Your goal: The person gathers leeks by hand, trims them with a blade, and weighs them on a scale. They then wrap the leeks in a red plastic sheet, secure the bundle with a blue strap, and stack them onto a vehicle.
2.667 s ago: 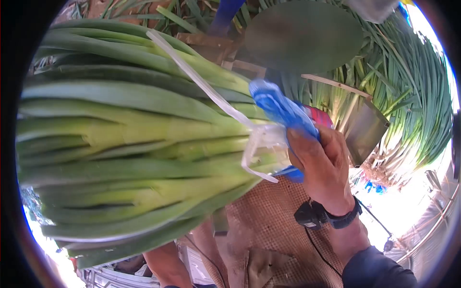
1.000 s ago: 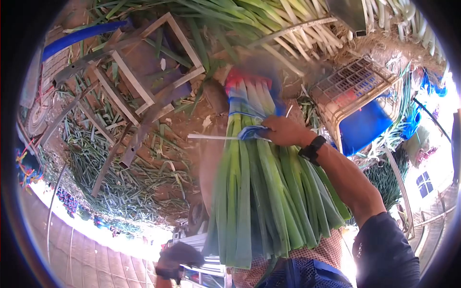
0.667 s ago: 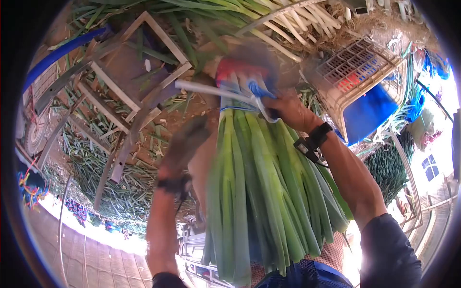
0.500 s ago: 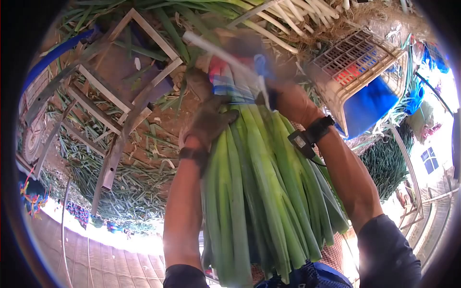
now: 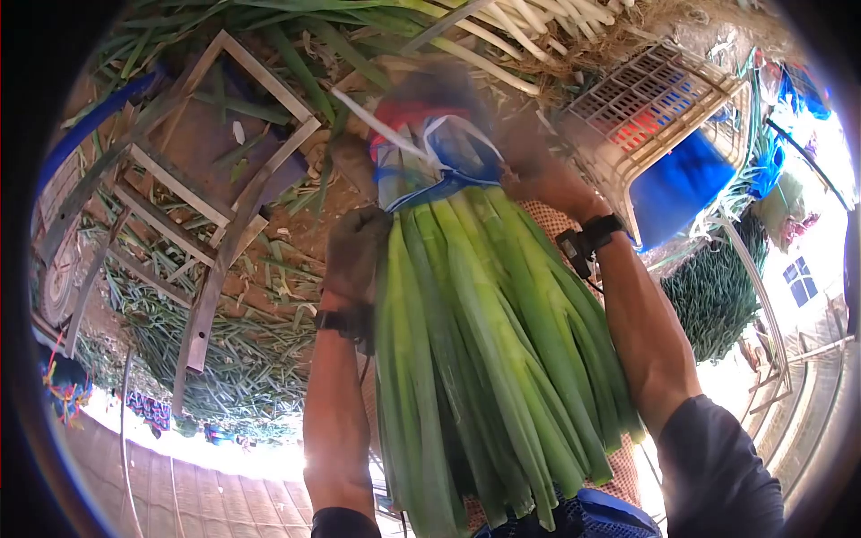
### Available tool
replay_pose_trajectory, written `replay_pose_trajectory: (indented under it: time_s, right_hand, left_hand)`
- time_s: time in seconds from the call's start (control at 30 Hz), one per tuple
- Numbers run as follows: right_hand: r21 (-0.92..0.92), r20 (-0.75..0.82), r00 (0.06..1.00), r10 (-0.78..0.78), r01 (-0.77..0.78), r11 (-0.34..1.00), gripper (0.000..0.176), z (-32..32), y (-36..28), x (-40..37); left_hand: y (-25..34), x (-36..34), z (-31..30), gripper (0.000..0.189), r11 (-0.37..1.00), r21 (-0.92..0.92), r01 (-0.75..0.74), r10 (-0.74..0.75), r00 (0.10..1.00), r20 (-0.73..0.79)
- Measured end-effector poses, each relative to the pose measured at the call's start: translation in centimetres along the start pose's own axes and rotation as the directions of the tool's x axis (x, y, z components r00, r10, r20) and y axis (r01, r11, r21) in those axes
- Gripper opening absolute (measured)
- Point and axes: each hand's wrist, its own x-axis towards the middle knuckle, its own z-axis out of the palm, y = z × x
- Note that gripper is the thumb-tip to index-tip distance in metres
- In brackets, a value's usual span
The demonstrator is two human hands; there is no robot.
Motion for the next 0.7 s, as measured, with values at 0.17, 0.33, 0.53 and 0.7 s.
replay_pose_trajectory:
  time_s: [0.17, 0.33, 0.53, 0.7]
  right_hand:
    - [-0.153, 0.017, 0.996, 0.087, -0.084, 0.985, 0.052, 1.6, 0.6, 0.9]
    - [-0.282, -0.234, 0.971, -0.048, -0.02, 0.959, 0.026, 3.5, -0.3, 1.4]
    - [-0.316, -0.303, 0.952, -0.052, -0.048, 0.948, 0.023, 3.1, -1.4, 0.8]
    - [-0.311, -0.215, 0.976, -0.024, -0.045, 0.949, 0.033, 3.4, -3.4, 0.1]
  left_hand:
    - [-1.2, 0.1, -0.4, 0.016, 0.998, -0.053, -0.016, 0.015, 1.0, -0.003]
    - [-0.6, -0.2, -0.5, 0.019, 0.994, -0.101, 0.036, -0.035, 0.999, 0.006]
    - [-1.4, -0.7, -1.2, 0.017, 0.974, -0.221, 0.056, -0.066, 0.997, -0.041]
    - [-2.1, -1.9, -1.4, 0.019, 0.985, -0.17, 0.028, -0.043, 0.996, -0.084]
